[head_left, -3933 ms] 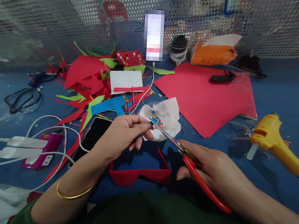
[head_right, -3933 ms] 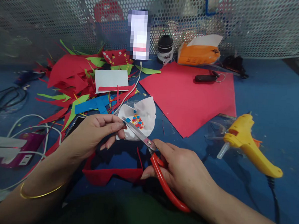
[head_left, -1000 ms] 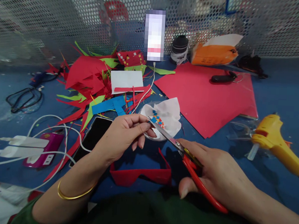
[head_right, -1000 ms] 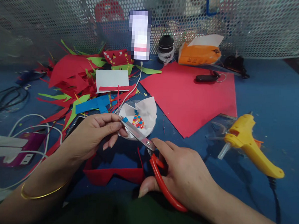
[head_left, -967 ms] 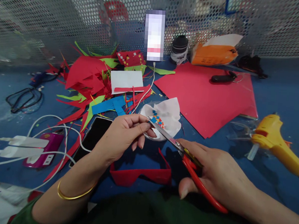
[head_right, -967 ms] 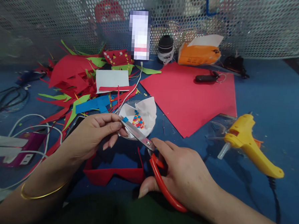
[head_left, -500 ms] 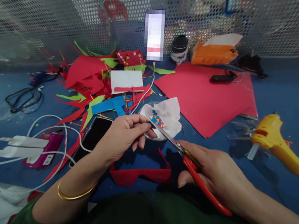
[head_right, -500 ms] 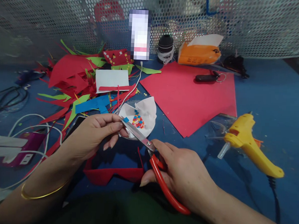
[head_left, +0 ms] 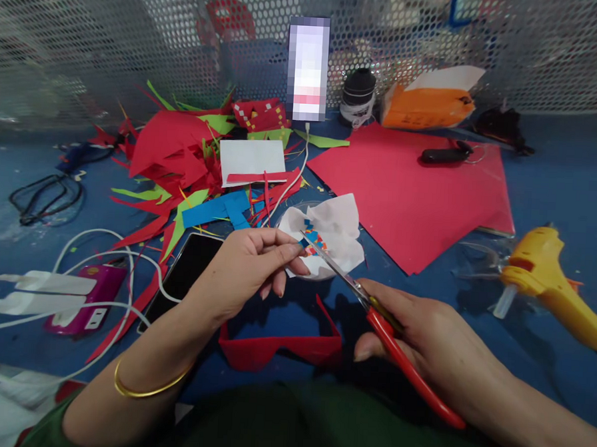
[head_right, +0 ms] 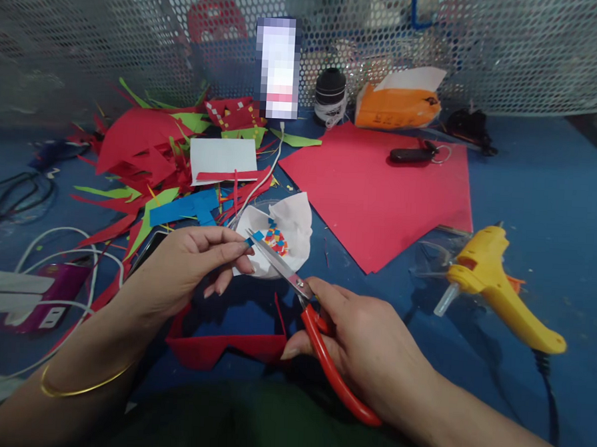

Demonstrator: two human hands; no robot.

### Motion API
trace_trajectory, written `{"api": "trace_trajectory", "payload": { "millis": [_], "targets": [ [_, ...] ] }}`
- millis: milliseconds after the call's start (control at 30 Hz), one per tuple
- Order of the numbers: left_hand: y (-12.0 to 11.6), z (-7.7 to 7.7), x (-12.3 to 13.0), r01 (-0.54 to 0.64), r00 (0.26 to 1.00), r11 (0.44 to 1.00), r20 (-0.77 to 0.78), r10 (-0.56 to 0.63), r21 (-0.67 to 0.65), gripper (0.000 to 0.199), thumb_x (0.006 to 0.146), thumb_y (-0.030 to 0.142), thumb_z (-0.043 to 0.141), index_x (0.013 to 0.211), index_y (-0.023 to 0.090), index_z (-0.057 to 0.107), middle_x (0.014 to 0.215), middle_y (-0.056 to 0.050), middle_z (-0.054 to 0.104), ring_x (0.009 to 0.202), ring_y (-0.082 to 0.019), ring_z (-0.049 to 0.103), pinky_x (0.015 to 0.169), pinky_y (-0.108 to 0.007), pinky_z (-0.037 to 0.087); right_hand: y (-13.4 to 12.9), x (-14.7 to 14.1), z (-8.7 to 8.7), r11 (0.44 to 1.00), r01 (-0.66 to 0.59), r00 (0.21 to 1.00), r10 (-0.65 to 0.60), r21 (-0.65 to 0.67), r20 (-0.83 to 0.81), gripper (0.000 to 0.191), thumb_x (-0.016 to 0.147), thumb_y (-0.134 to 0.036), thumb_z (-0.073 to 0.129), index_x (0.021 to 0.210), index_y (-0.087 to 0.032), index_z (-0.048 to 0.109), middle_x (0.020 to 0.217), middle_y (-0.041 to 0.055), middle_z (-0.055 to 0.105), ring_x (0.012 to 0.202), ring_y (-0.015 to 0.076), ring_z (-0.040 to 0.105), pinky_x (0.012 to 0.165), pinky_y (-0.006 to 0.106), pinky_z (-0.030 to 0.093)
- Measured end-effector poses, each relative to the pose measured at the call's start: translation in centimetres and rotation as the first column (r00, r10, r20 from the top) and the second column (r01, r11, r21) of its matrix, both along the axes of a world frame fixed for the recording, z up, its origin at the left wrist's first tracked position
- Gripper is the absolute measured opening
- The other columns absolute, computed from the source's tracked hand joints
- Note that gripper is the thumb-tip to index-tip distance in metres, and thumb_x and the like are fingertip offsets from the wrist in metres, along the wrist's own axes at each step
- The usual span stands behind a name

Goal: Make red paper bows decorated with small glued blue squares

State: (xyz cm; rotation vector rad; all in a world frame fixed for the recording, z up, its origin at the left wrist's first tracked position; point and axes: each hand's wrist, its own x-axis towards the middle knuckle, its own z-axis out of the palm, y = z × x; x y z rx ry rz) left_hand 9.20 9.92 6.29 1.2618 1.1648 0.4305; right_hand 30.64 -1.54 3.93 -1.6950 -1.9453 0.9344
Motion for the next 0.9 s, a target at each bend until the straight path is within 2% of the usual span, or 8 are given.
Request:
{"api": "trace_trajectory", "payload": {
  "millis": [200, 500, 600, 767, 900],
  "targets": [
    [0.17, -0.18, -0.13, 0.004, 1.0, 1.0, -0.004, -0.004, -0.003, 0.018, 0.087, 0.032, 0.066, 0.078, 0.016, 0.069, 0.074, -0.003, 0.074, 0.04, -0.004, 0.05, 0.035, -0.015, 0.034, -0.11, 0.05, 0.11, 0.995, 0.003, 0.997, -0.01, -0.097, -0.07, 0.039, 0.087, -0.064, 0.059, 0.089, -0.025, 0.061, 0.074, -0.0041, 0.072, 0.058, 0.0141, 0.066, 0.052, 0.023, 0.048],
    [0.11, -0.25, -0.13, 0.004, 1.0, 1.0, -0.006, -0.004, -0.011, 0.018, 0.086, 0.031, 0.066, 0.077, 0.016, 0.069, 0.075, -0.005, 0.074, 0.039, -0.004, 0.05, 0.034, -0.016, 0.034, -0.03, 0.11, 0.03, 0.996, -0.004, 0.997, -0.004, -0.092, -0.082, 0.034, 0.086, -0.06, 0.063, 0.093, -0.026, 0.064, 0.071, -0.0039, 0.071, 0.056, 0.0148, 0.065, 0.051, 0.023, 0.048],
    [0.11, -0.24, -0.14, -0.001, 1.0, 1.0, 0.004, 0.001, -0.002, 0.019, 0.087, 0.032, 0.066, 0.076, 0.016, 0.068, 0.077, -0.005, 0.075, 0.04, -0.003, 0.049, 0.035, -0.015, 0.034, -0.01, 0.16, 0.03, 0.999, 0.018, 0.999, -0.02, -0.051, -0.033, 0.037, 0.087, -0.061, 0.061, 0.094, -0.026, 0.065, 0.068, -0.0031, 0.07, 0.054, 0.0151, 0.064, 0.049, 0.023, 0.047],
    [0.1, -0.14, -0.02, -0.03, 0.999, 0.999, 0.041, 0.03, 0.015, 0.016, 0.087, 0.03, 0.066, 0.081, 0.015, 0.068, 0.08, -0.004, 0.075, 0.04, -0.003, 0.05, 0.035, -0.014, 0.034, 0.15, 0.11, 0.26, 0.996, 0.03, 0.998, -0.035, 0.085, 0.06, 0.054, 0.082, -0.07, 0.059, 0.108, -0.024, 0.065, 0.06, -0.0038, 0.065, 0.044, 0.0149, 0.059, 0.043, 0.023, 0.043],
    [0.05, -0.14, 0.09, -0.068, 0.997, 0.997, 0.051, 0.066, 0.037, 0.017, 0.086, 0.03, 0.067, 0.081, 0.014, 0.068, 0.079, -0.004, 0.074, 0.04, -0.003, 0.049, 0.034, -0.014, 0.033, 0.11, 0.05, 0.09, 0.994, -0.001, 0.993, -0.011, 0.111, 0.115, 0.057, 0.078, -0.069, 0.065, 0.111, -0.023, 0.064, 0.073, 0.0007, 0.073, 0.058, 0.0211, 0.07, 0.046, 0.025, 0.046]
  ]
}}
